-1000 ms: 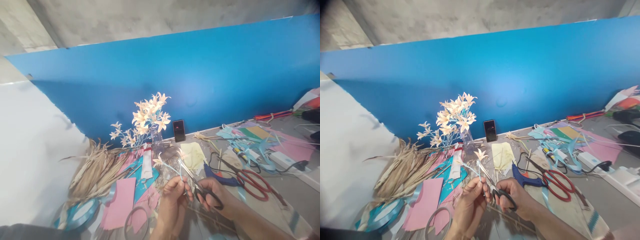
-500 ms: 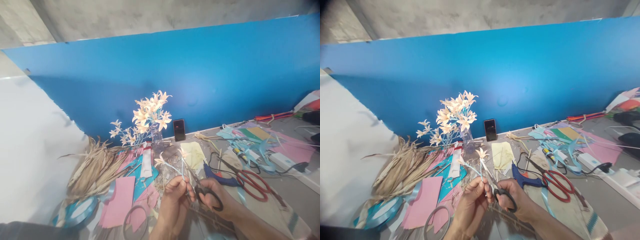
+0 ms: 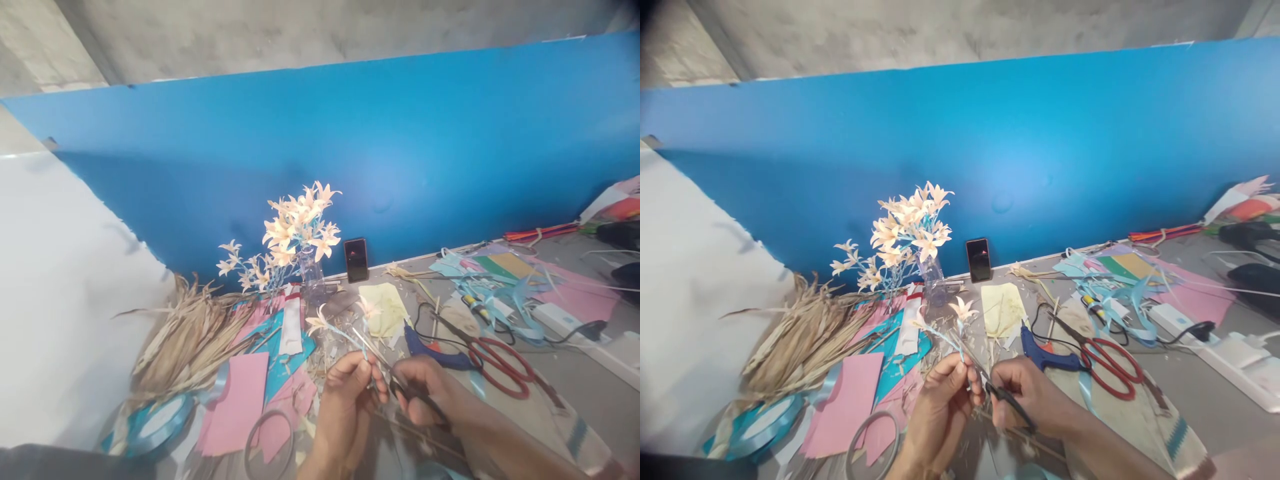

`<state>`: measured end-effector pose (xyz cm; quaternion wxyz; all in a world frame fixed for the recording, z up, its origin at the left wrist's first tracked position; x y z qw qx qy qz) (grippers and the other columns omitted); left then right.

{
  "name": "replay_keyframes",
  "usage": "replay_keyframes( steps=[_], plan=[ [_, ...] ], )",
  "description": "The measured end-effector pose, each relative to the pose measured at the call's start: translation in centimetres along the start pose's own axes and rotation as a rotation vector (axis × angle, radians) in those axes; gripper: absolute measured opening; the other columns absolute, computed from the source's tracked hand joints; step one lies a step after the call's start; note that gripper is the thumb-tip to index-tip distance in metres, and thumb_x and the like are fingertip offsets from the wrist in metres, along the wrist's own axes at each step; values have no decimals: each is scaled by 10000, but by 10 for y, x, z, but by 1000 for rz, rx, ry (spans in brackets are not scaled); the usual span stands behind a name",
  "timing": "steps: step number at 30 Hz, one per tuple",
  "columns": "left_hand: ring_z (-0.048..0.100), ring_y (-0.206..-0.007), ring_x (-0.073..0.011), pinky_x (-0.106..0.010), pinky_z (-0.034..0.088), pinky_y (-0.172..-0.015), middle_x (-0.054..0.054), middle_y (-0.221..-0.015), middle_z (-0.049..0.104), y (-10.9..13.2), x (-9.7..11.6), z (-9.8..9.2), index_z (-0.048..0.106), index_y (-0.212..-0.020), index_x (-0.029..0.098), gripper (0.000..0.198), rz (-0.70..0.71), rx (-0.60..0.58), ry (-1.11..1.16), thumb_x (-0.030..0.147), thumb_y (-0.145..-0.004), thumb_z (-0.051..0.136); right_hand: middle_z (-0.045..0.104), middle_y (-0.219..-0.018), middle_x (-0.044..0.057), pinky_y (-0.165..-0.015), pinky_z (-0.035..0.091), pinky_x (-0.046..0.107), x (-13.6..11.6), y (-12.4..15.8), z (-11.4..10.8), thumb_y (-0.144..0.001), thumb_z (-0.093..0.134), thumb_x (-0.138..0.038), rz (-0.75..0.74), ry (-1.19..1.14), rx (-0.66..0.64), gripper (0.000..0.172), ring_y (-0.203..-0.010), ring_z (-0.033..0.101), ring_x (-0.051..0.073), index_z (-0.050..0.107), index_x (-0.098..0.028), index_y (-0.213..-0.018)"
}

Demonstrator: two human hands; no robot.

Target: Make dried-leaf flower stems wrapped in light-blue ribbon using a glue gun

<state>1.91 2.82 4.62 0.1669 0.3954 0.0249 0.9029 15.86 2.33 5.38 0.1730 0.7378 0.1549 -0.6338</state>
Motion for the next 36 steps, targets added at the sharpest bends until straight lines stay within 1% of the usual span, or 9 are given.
replay_keyframes(
  steps=[3, 7, 10, 13, 16, 20, 26, 30, 36],
  plan=[
    [567, -583, -119, -232, 452, -558, -24, -647, 623, 1, 4, 1, 740, -779, 131, 242, 17, 26, 0, 325, -696, 858, 469, -573, -37, -529, 289, 243, -11, 6, -13, -711, 724, -453, -129, 464, 224, 401, -540, 385, 109, 429, -207, -593],
    [582, -595, -121, -235, 482, -570, -26, -660, 630, 2, 5, 2, 767, -831, 130, 299, 19, 68, 35, 330, -647, 891, 567, -647, 22, -589, 317, 279, -21, 16, -29, -807, 656, -387, -340, 1019, 586, 239, -614, 504, 166, 550, -199, -704],
    [595, -617, -129, -257, 518, -604, -32, -679, 643, 0, 4, 5, 773, -837, 131, 319, 15, 80, 53, 328, -624, 903, 643, -769, 76, -659, 366, 306, -23, 14, -37, -841, 634, -373, -372, 1192, 742, 181, -745, 577, 226, 614, -193, -828],
    [609, -637, -134, -267, 538, -624, -33, -700, 654, -1, 1, 10, 770, -831, 137, 306, -7, 68, 71, 306, -617, 907, 678, -846, 98, -728, 390, 330, -27, 7, -42, -856, 633, -379, -390, 1235, 860, 176, -828, 589, 258, 623, -203, -850],
    [623, -647, -134, -284, 559, -654, -31, -709, 660, 0, -2, 16, 768, -839, 144, 291, -47, 38, 89, 292, -628, 904, 683, -849, 93, -736, 391, 331, -29, 0, -42, -878, 612, -388, -436, 1225, 910, 187, -830, 587, 255, 629, -207, -834],
    [629, -638, -159, -349, 587, -659, -36, -688, 659, 2, -8, 20, 766, -820, 142, 334, -93, 34, 117, 298, -574, 929, 677, -832, 86, -721, 382, 327, -31, -5, -41, -899, 594, -420, -468, 1228, 936, 232, -795, 570, 241, 651, -203, -840],
    [632, -625, -165, -376, 604, -648, -39, -676, 657, 2, -17, 19, 763, -806, 141, 331, -57, 65, 119, 308, -571, 927, 645, -754, 69, -719, 369, 330, -32, -8, -39, -913, 575, -450, -454, 1242, 914, 274, -770, 556, 234, 660, -209, -814],
    [627, -625, -163, -361, 602, -631, -39, -676, 651, 4, -16, 21, 765, -807, 136, 322, -26, 60, 92, 313, -587, 919, 621, -700, 56, -684, 348, 324, -33, -7, -38, -892, 599, -481, -445, 1239, 926, 295, -730, 551, 220, 656, -213, -785],
    [621, -634, -159, -359, 596, -649, -40, -673, 649, 9, -11, 27, 769, -795, 132, 283, 18, 61, 80, 305, -618, 905, 535, -591, 10, -601, 287, 313, -36, -2, -35, -873, 599, -451, -642, 1229, 1056, 321, -611, 496, 173, 567, -213, -660]
  ],
)
Point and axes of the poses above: each hand's wrist, its own y-axis away from the middle knuckle, its own z-axis out of the palm, x = y × z, the point moved 4 cm from there along -y, towards the middle knuckle
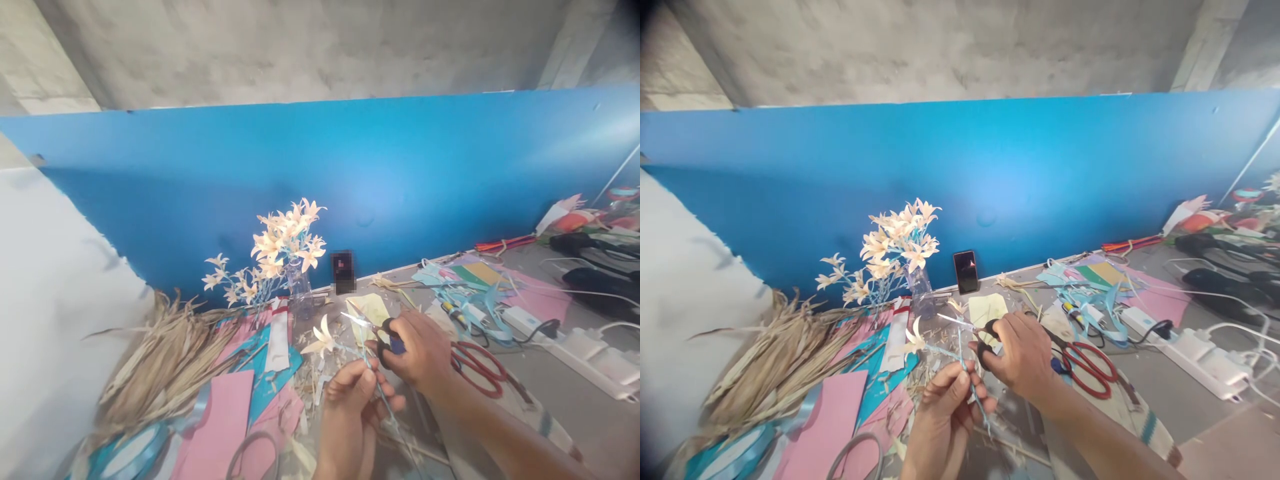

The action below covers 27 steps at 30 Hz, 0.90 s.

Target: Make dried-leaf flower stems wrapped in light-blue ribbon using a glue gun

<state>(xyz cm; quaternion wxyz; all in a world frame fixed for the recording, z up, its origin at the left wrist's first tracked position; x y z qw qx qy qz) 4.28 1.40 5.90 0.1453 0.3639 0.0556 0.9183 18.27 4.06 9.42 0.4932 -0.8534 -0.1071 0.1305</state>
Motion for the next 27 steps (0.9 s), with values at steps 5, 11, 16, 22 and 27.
replay_keyframes(
  steps=[5, 11, 16, 22, 27],
  plan=[
    [620, -641, -167, -373, 593, -652, -38, -668, 649, 0, -1, 0, 770, -786, 137, 276, -8, -9, 12, 304, -613, 906, 486, -531, -12, -567, 228, 317, 1, 2, 4, -878, 595, -423, 1, 5, -19, 387, -547, 449, 145, 465, -216, -578],
    [622, -656, -167, -366, 585, -676, -39, -683, 647, -3, -1, -6, 771, -811, 139, 227, -19, -47, 6, 280, -666, 875, 517, -566, -4, -595, 265, 311, 3, 2, 5, -843, 621, -386, -14, -56, -60, 313, -581, 471, 154, 492, -212, -617],
    [634, -667, -169, -360, 578, -703, -41, -707, 656, -6, -1, -11, 772, -805, 142, 218, 21, -50, -37, 287, -675, 868, 547, -610, 5, -621, 286, 319, 1, -1, 3, -809, 664, -368, -27, -66, -82, 249, -626, 490, 171, 531, -209, -671],
    [638, -674, -170, -361, 578, -706, -45, -738, 661, -6, 1, -13, 772, -801, 146, 211, 56, -50, -79, 299, -687, 861, 520, -564, -5, -600, 256, 324, 2, 0, 4, -834, 668, -355, -54, -49, -27, 300, -586, 456, 158, 509, -213, -624],
    [629, -683, -171, -384, 588, -727, -41, -715, 644, -3, 3, -13, 767, -785, 139, 224, 49, -34, -87, 304, -673, 871, 477, -525, -9, -578, 225, 331, 3, 1, 3, -870, 634, -344, -101, -15, -15, 374, -548, 411, 149, 459, -216, -565]
  ],
)
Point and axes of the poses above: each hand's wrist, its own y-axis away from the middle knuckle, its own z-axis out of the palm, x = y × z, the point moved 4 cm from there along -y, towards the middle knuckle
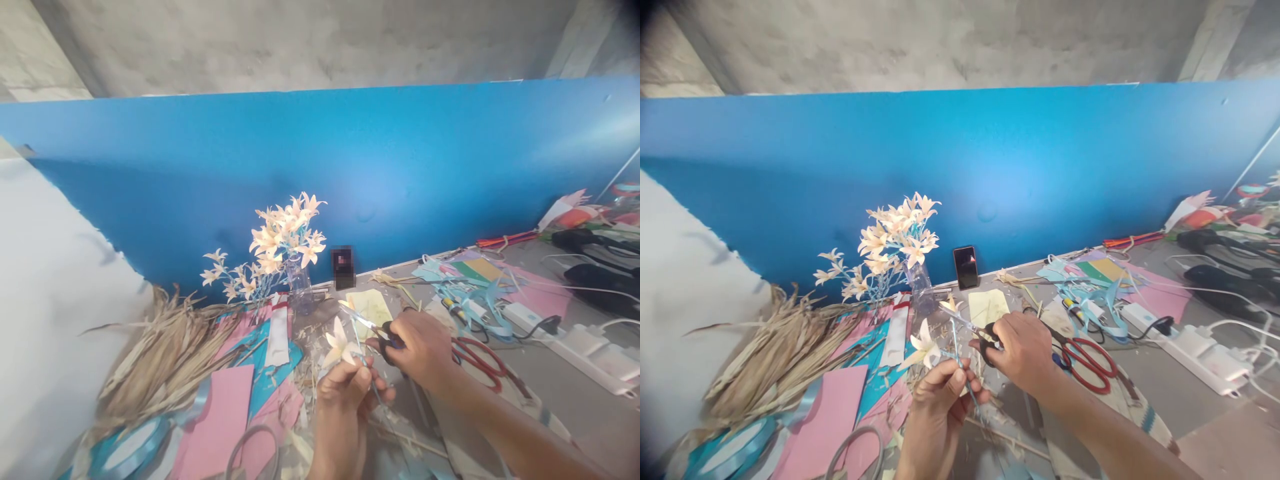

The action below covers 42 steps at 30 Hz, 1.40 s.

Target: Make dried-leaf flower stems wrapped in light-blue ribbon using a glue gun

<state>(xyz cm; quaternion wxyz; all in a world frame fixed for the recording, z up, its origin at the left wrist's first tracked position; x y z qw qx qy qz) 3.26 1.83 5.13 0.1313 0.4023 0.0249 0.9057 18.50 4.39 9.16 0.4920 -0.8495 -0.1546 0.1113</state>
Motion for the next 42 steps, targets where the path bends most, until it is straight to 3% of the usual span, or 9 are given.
replay_keyframes(
  steps=[10, 18, 23, 31, 38, 42],
  plan=[
    [635, -675, -178, -385, 596, -704, -40, -705, 649, 1, -2, -2, 761, -782, 144, 232, -17, -1, -23, 317, -670, 869, 547, -601, 13, -632, 295, 324, 1, -6, -7, -819, 681, -391, -20, 2, -47, 285, -629, 475, 177, 543, -202, -655],
    [618, -651, -157, -345, 586, -675, -30, -706, 644, 1, 0, -1, 766, -766, 140, 246, 15, 13, -55, 337, -665, 874, 483, -536, 2, -594, 237, 332, 3, -3, -7, -872, 609, -332, -58, 31, 1, 338, -564, 402, 160, 483, -214, -581],
    [615, -660, -149, -322, 577, -667, -31, -735, 645, 2, -1, -4, 747, -765, 142, 236, -11, 24, -43, 328, -682, 867, 474, -535, 8, -601, 232, 335, 3, -2, -4, -904, 560, -270, -92, 27, -46, 361, -571, 399, 170, 452, -221, -562],
    [613, -662, -138, -305, 571, -677, -20, -716, 635, 1, -5, -8, 720, -798, 146, 230, -46, 25, -1, 300, -700, 861, 542, -644, 27, -658, 265, 353, -1, 8, 3, -919, 533, -244, -148, 18, -192, 223, -677, 452, 206, 537, -203, -701],
    [603, -649, -127, -283, 569, -659, -20, -698, 629, -1, 2, -5, 730, -817, 132, 268, -29, 40, 6, 321, -685, 868, 556, -668, 33, -669, 296, 356, -1, 20, 3, -880, 558, -212, -123, -19, -193, 148, -698, 460, 219, 545, -208, -733],
    [600, -639, -123, -258, 558, -629, -11, -677, 623, -2, 8, -5, 726, -781, 135, 299, -35, 77, 29, 321, -625, 901, 541, -645, 11, -649, 326, 325, 5, 29, 4, -813, 599, -172, -2, -149, -170, 135, -677, 487, 202, 520, -219, -714]
  ],
)
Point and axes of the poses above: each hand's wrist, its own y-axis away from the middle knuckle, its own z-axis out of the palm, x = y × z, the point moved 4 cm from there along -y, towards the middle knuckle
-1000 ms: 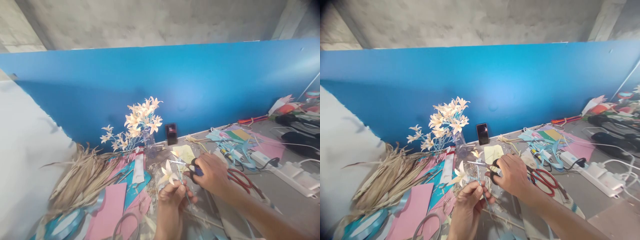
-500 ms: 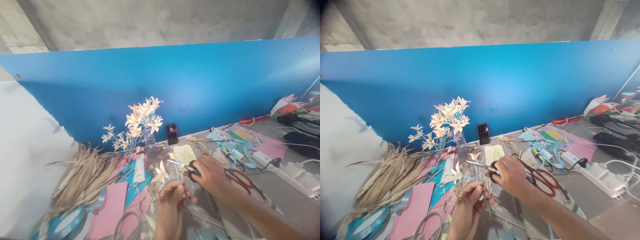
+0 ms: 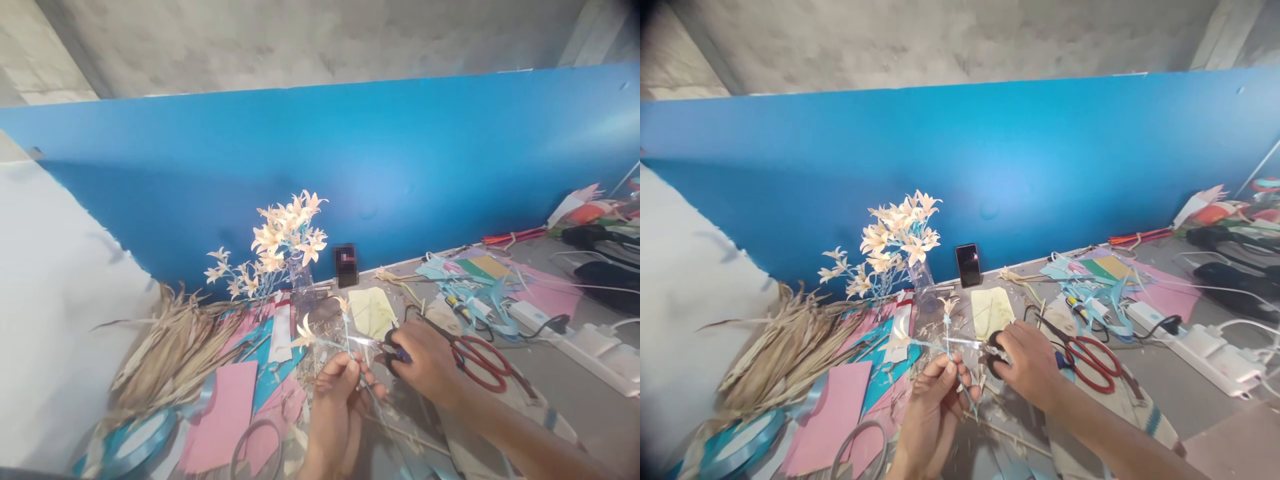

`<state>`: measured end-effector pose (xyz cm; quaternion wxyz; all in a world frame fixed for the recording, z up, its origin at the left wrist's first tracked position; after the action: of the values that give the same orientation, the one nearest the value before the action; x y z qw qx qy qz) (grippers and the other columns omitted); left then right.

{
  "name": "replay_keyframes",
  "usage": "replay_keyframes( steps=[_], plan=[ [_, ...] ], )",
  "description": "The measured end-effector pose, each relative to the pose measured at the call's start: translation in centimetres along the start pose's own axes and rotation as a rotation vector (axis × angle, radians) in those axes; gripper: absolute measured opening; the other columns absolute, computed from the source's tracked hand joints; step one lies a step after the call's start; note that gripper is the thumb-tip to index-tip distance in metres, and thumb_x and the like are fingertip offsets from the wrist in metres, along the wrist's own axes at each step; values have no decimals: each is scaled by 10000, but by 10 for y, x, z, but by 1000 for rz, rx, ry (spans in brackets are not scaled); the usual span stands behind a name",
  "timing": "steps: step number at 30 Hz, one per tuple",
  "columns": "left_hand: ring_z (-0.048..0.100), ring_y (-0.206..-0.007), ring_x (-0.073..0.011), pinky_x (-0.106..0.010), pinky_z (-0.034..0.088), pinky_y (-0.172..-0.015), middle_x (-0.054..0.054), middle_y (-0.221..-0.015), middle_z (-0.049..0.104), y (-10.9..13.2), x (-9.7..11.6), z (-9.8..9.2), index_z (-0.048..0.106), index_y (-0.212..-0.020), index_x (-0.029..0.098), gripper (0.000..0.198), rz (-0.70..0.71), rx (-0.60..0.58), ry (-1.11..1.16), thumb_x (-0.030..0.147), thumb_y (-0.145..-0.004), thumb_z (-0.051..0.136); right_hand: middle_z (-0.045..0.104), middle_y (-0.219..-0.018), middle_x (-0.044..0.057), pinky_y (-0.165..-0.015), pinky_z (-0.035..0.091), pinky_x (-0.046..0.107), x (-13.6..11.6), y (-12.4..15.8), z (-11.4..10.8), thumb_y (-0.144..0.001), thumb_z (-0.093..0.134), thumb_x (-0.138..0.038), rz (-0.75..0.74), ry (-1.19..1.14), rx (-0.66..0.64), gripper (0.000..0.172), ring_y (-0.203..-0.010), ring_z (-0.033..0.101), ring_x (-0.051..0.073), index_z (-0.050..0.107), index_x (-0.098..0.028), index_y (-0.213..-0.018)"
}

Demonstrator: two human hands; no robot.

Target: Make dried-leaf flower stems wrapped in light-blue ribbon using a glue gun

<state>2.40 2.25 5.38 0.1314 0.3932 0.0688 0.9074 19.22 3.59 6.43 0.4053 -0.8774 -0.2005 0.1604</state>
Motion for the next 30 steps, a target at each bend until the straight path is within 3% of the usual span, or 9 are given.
replay_keyframes(
  steps=[5, 11, 19, 24, 30],
  plan=[
    [598, -607, -118, -264, 550, -631, -13, -667, 629, 1, -1, -2, 729, -783, 135, 315, -33, -10, -7, 330, -612, 907, 582, -725, 7, -622, 363, 289, 9, -1, -4, -775, 648, -209, 124, -139, -27, 143, -680, 531, 185, 507, -223, -795],
    [618, -615, -131, -251, 526, -617, -21, -665, 640, 2, -6, 0, 728, -802, 141, 298, -25, -61, -30, 350, -655, 882, 627, -794, 62, -724, 358, 371, -8, -15, -11, -717, 662, -262, 59, 37, -26, 183, -785, 530, 261, 550, -209, -852],
    [623, -635, -146, -238, 500, -555, -27, -670, 646, 6, -8, 1, 740, -727, 146, 255, 17, -60, -49, 329, -635, 891, 564, -650, 21, -660, 286, 359, -13, -28, -10, -734, 623, -241, 20, 147, 60, 99, -693, 485, 223, 529, -223, -709],
    [636, -630, -156, -263, 522, -572, -27, -669, 659, 6, -8, -2, 749, -742, 153, 251, 38, -45, -56, 322, -627, 896, 517, -592, 1, -641, 271, 347, -14, -29, -12, -743, 636, -232, -37, 173, 129, 147, -644, 469, 198, 514, -225, -661],
    [620, -624, -149, -314, 566, -646, -23, -658, 657, 7, -10, -2, 750, -745, 154, 235, 34, -65, -50, 316, -643, 888, 466, -517, -14, -610, 260, 341, -11, -25, -10, -840, 670, -350, -97, 178, 177, 355, -561, 417, 163, 452, -230, -586]
  ],
)
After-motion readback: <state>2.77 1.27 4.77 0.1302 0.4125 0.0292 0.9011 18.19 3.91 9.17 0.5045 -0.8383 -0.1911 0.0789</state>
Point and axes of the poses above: each hand's wrist, its own y-axis away from the middle knuckle, its own z-axis out of the palm, x = y × z, the point moved 4 cm from there along -y, towards the middle knuckle
